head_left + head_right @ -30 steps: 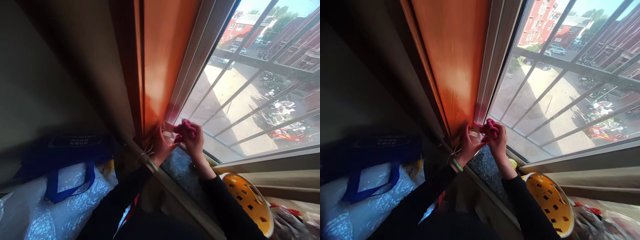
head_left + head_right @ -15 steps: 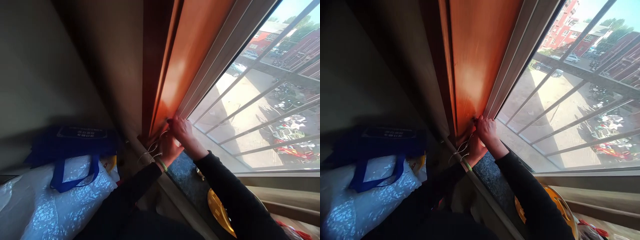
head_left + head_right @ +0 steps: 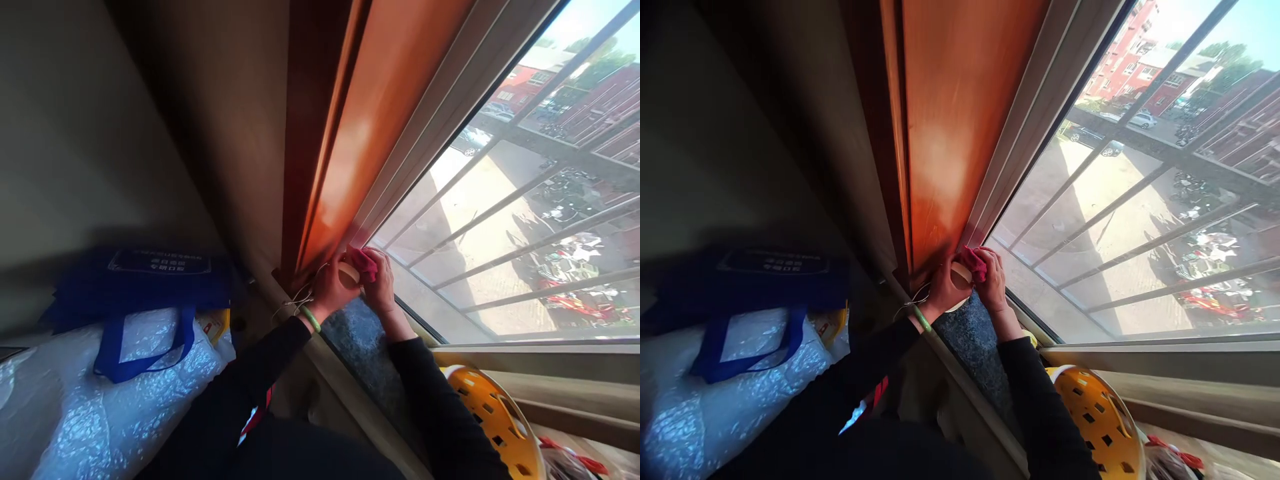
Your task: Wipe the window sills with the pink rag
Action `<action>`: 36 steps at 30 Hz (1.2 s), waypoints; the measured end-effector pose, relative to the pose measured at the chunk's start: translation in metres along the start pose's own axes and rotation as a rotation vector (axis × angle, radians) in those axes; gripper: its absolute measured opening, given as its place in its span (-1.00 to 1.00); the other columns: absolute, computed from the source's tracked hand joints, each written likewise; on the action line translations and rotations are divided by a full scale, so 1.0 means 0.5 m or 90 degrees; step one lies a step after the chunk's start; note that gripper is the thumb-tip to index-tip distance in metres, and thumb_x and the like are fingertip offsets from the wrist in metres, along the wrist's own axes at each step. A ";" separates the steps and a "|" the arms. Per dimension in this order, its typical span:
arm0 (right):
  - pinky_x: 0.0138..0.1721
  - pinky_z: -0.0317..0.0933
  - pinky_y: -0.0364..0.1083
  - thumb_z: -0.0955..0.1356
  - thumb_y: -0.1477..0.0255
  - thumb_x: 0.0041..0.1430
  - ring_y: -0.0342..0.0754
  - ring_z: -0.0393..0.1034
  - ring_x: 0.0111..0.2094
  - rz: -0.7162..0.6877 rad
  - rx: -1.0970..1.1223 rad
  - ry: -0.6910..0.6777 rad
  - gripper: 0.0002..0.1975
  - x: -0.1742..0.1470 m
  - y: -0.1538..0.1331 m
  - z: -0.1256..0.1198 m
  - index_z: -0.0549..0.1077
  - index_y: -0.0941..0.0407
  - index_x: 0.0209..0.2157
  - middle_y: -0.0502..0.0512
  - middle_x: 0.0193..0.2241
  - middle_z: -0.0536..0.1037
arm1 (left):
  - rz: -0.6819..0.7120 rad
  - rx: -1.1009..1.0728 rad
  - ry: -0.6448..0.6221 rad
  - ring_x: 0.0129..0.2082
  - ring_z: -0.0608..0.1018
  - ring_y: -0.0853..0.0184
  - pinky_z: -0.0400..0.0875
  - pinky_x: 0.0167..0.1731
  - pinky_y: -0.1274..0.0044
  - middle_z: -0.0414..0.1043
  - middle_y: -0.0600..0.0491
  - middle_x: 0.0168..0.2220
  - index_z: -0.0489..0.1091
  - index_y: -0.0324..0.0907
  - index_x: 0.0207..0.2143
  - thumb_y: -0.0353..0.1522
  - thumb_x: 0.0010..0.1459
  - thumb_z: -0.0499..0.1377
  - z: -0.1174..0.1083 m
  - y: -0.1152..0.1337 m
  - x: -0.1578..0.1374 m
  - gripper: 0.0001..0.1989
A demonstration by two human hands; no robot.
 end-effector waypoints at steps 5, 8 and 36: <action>0.23 0.21 0.23 0.35 0.30 0.28 0.11 0.36 0.19 0.103 0.025 0.119 -0.75 -0.070 0.043 0.004 0.42 0.03 -0.03 0.23 0.12 0.50 | 0.007 0.001 -0.033 0.06 0.59 -0.01 0.50 0.07 0.18 0.51 -0.20 0.09 0.21 -0.18 0.18 -0.32 -0.09 0.44 -0.011 -0.018 0.010 -0.21; 0.13 0.29 0.18 0.34 0.23 0.24 0.12 0.46 0.04 0.306 0.049 0.165 -0.73 -0.143 0.093 0.004 0.46 0.08 -0.12 0.24 -0.01 0.58 | 0.040 -0.012 -0.076 0.05 0.59 0.00 0.50 0.06 0.19 0.49 -0.22 0.08 0.22 -0.20 0.16 -0.34 -0.09 0.42 -0.022 -0.021 0.015 -0.23; 0.33 0.13 0.19 0.25 0.20 0.35 0.14 0.27 0.26 0.404 0.214 0.181 -0.55 -0.236 0.052 0.066 0.51 0.05 0.14 0.22 0.23 0.40 | -0.029 -0.111 -0.107 0.05 0.57 0.08 0.48 0.08 0.23 0.49 -0.14 0.05 0.26 -0.12 0.10 -0.23 0.04 0.35 -0.039 -0.038 0.027 -0.40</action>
Point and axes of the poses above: each hand's wrist, its own x-axis towards the middle knuckle, its own z-axis out of the palm, y = z × x, the point moved 8 cm from there along x, towards the middle knuckle
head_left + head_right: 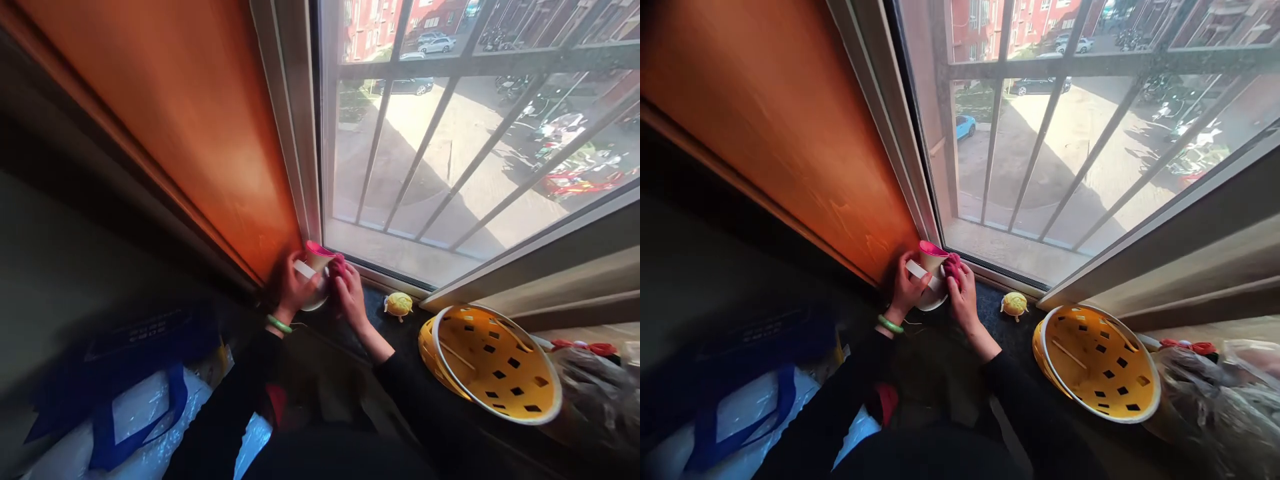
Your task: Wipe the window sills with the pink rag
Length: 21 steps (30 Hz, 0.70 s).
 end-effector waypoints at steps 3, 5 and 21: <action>0.38 0.08 0.14 0.22 0.20 0.41 0.10 0.18 0.33 -0.042 -0.018 -0.050 -0.54 -0.023 -0.023 0.032 0.47 0.01 0.21 0.18 0.30 0.29 | -0.022 0.006 0.003 0.03 0.58 0.09 0.49 0.07 0.24 0.49 -0.13 0.05 0.25 -0.11 0.10 -0.23 0.04 0.35 -0.001 -0.005 0.000 -0.40; 0.35 0.12 0.15 0.21 0.22 0.40 0.11 0.22 0.29 -0.017 -0.034 -0.051 -0.55 -0.024 0.000 0.034 0.49 0.02 0.19 0.21 0.26 0.32 | -0.024 0.011 -0.008 0.03 0.57 0.09 0.48 0.08 0.24 0.48 -0.13 0.06 0.25 -0.12 0.10 -0.22 0.05 0.34 0.001 -0.008 0.000 -0.41; -0.19 0.36 -0.07 0.36 0.37 0.07 -0.04 0.45 -0.38 0.499 0.382 -0.175 -0.87 0.119 0.010 0.074 0.52 0.11 -0.40 0.01 -0.44 0.60 | 0.026 0.031 -0.027 0.09 0.57 0.05 0.50 0.09 0.19 0.47 -0.21 0.13 0.20 -0.15 0.20 -0.25 0.06 0.29 -0.001 -0.006 -0.008 -0.34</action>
Point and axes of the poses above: each hand's wrist, its own x-axis towards the middle knuckle, its own z-axis out of the palm, y = z × x, the point moved 8 cm from there along x, towards the middle knuckle
